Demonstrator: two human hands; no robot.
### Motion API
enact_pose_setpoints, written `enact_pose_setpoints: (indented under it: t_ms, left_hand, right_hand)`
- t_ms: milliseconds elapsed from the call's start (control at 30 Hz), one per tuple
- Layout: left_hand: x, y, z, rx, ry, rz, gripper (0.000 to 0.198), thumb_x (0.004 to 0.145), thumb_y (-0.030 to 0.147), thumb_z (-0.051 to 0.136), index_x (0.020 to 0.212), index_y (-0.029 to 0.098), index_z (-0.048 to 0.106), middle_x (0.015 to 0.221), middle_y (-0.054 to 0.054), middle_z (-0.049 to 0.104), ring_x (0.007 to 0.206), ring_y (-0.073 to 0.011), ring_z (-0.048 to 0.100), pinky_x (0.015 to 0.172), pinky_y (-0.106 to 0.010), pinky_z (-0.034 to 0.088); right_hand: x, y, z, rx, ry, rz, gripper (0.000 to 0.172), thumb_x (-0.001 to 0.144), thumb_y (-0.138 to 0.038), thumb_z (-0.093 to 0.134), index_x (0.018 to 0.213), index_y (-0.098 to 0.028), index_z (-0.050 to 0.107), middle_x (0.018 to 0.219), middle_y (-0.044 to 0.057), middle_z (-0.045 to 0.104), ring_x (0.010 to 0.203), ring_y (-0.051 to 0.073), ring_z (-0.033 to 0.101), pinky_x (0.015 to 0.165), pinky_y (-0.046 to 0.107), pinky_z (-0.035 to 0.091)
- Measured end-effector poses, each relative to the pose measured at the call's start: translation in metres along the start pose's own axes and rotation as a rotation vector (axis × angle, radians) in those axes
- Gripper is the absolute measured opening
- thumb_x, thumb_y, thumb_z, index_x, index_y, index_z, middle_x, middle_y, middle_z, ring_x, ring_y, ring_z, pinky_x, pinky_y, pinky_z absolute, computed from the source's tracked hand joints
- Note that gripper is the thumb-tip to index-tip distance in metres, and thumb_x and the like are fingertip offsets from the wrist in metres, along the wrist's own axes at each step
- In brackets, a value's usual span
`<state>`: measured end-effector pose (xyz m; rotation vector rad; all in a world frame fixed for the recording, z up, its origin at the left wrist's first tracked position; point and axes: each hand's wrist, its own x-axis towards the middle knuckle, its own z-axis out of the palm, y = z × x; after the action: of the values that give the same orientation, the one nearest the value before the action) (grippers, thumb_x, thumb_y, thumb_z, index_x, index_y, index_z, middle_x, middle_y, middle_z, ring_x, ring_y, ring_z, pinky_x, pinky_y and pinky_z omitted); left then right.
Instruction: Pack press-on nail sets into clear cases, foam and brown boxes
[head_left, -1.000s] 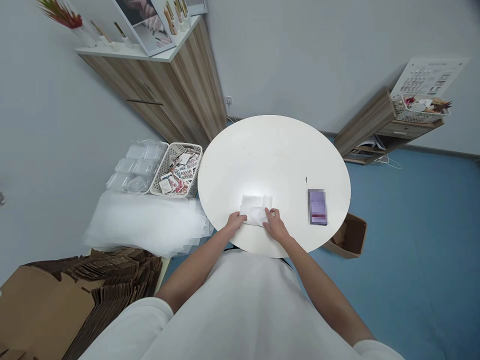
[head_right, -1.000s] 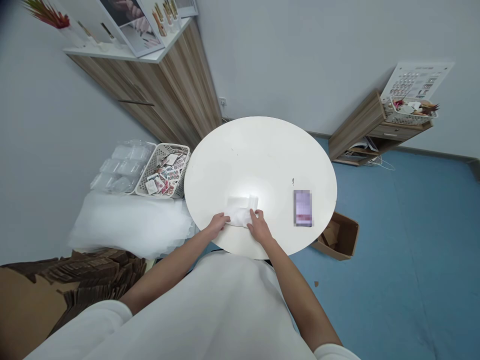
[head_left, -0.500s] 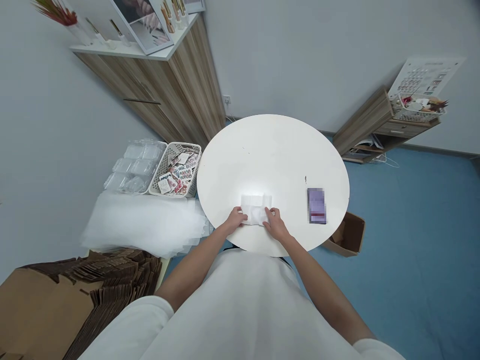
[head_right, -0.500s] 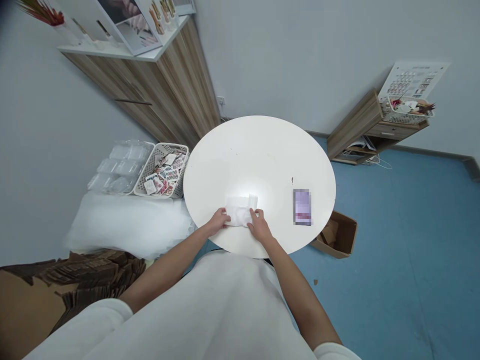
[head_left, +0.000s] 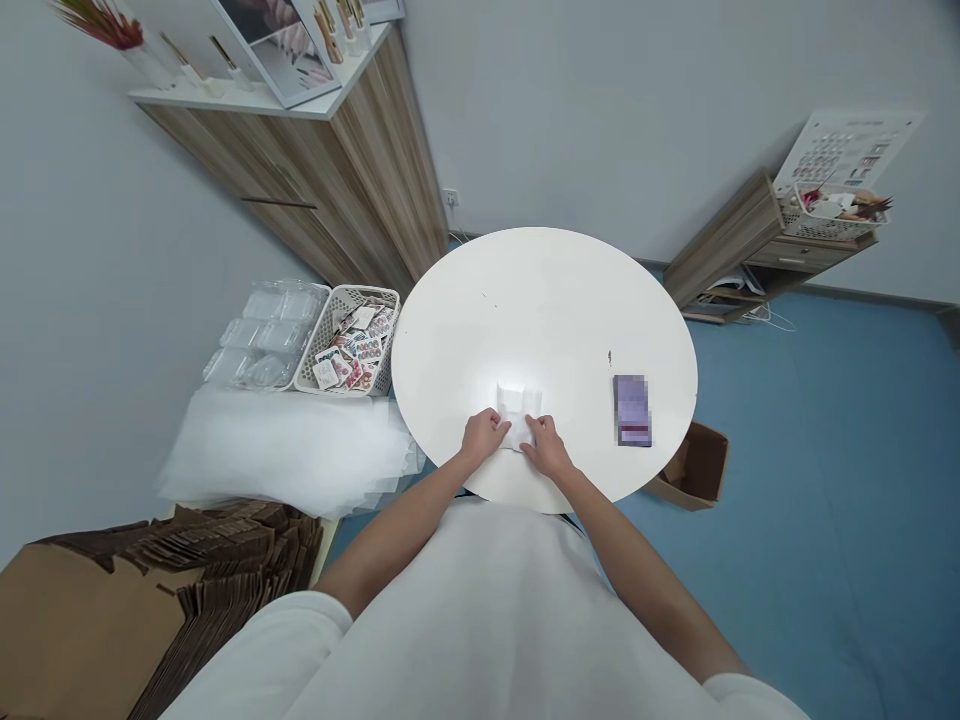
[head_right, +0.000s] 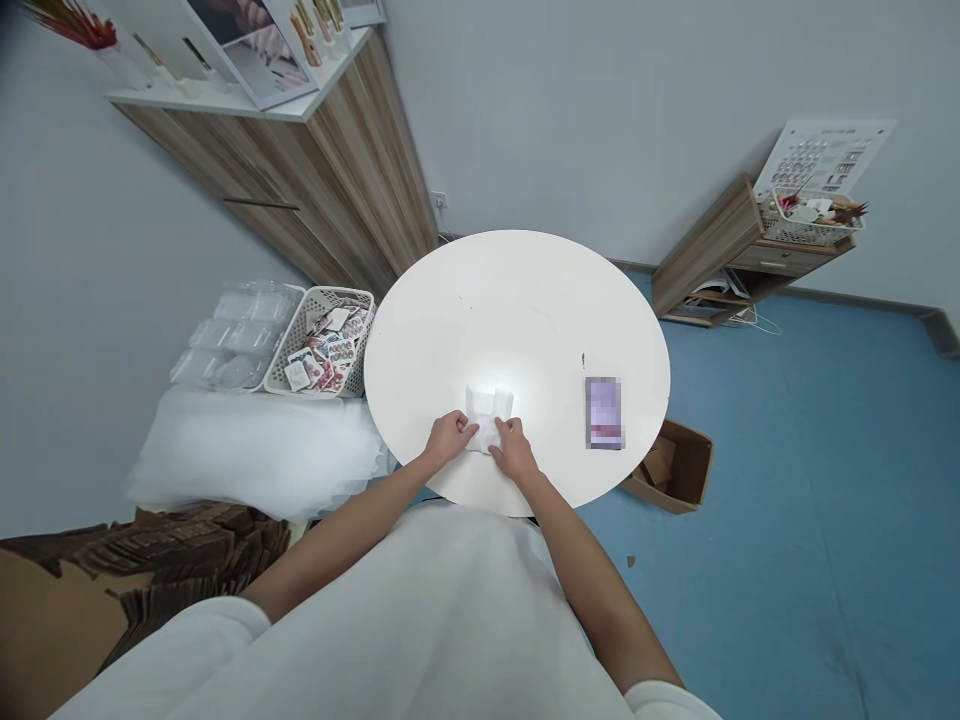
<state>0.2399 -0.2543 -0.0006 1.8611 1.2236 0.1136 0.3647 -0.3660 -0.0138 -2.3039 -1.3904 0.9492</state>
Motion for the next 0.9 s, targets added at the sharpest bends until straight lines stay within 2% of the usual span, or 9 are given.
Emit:
enact_pose_setpoints:
  t_ms: [133, 267, 400, 500, 633, 767, 900]
  left_hand:
    - [-0.001, 0.011, 0.016, -0.027, -0.056, 0.044, 0.015, 0.069, 0.031, 0.057, 0.063, 0.020, 0.049, 0.053, 0.003, 0.049, 0.053, -0.0129, 0.047, 0.053, -0.025, 0.037]
    - [-0.002, 0.012, 0.027, -0.017, -0.096, 0.082, 0.010, 0.070, 0.028, 0.055, 0.064, 0.020, 0.053, 0.055, 0.002, 0.052, 0.056, -0.0142, 0.050, 0.056, -0.026, 0.038]
    - [-0.004, 0.007, 0.026, -0.048, -0.151, 0.097, 0.022, 0.078, 0.029, 0.043, 0.066, 0.019, 0.058, 0.063, -0.002, 0.056, 0.064, -0.0156, 0.052, 0.061, -0.027, 0.040]
    - [-0.007, 0.004, 0.023, -0.086, -0.191, 0.097, 0.032, 0.082, 0.030, 0.034, 0.072, 0.019, 0.063, 0.078, -0.004, 0.058, 0.078, -0.0168, 0.054, 0.071, -0.028, 0.041]
    - [-0.009, -0.001, 0.022, -0.086, -0.232, 0.098, 0.030, 0.082, 0.026, 0.034, 0.087, 0.020, 0.063, 0.090, -0.005, 0.055, 0.087, -0.0171, 0.053, 0.079, -0.030, 0.041]
    - [-0.010, -0.009, 0.020, 0.004, -0.195, 0.252, 0.029, 0.077, 0.020, 0.044, 0.103, 0.020, 0.057, 0.100, -0.007, 0.052, 0.095, -0.0203, 0.049, 0.086, -0.035, 0.040]
    - [-0.010, -0.012, 0.012, 0.139, -0.180, 0.419, 0.039, 0.075, 0.018, 0.050, 0.113, 0.024, 0.050, 0.121, -0.007, 0.045, 0.115, -0.0239, 0.037, 0.097, -0.042, 0.031]
  right_hand:
    - [0.003, -0.002, 0.001, 0.017, 0.000, -0.010, 0.057, 0.076, -0.025, 0.050, 0.128, -0.022, 0.030, 0.106, 0.007, 0.045, 0.086, 0.017, 0.052, 0.074, 0.029, 0.043]
    - [0.002, -0.002, -0.001, 0.098, -0.008, -0.035, 0.058, 0.074, -0.022, 0.050, 0.128, -0.021, 0.031, 0.106, 0.007, 0.048, 0.092, 0.018, 0.050, 0.078, 0.031, 0.042]
    - [0.001, -0.003, -0.001, 0.220, 0.026, -0.016, 0.053, 0.074, -0.029, 0.049, 0.125, -0.019, 0.037, 0.099, 0.006, 0.050, 0.085, 0.016, 0.051, 0.076, 0.030, 0.043]
    - [0.004, -0.003, 0.002, 0.288, 0.097, 0.045, 0.044, 0.076, -0.038, 0.046, 0.115, -0.018, 0.045, 0.087, 0.004, 0.050, 0.077, 0.015, 0.051, 0.072, 0.030, 0.044]
    - [0.011, 0.002, 0.007, 0.288, 0.122, 0.068, 0.037, 0.073, -0.032, 0.048, 0.108, -0.019, 0.048, 0.079, 0.000, 0.049, 0.071, 0.014, 0.049, 0.067, 0.030, 0.045]
    - [0.011, 0.005, 0.011, 0.261, 0.116, 0.071, 0.038, 0.072, -0.028, 0.048, 0.110, -0.019, 0.046, 0.081, 0.000, 0.048, 0.070, 0.014, 0.049, 0.066, 0.029, 0.045]
    - [0.002, 0.002, 0.011, 0.177, 0.153, -0.002, 0.044, 0.077, -0.025, 0.044, 0.120, -0.018, 0.038, 0.091, 0.004, 0.051, 0.079, 0.015, 0.052, 0.070, 0.030, 0.046]
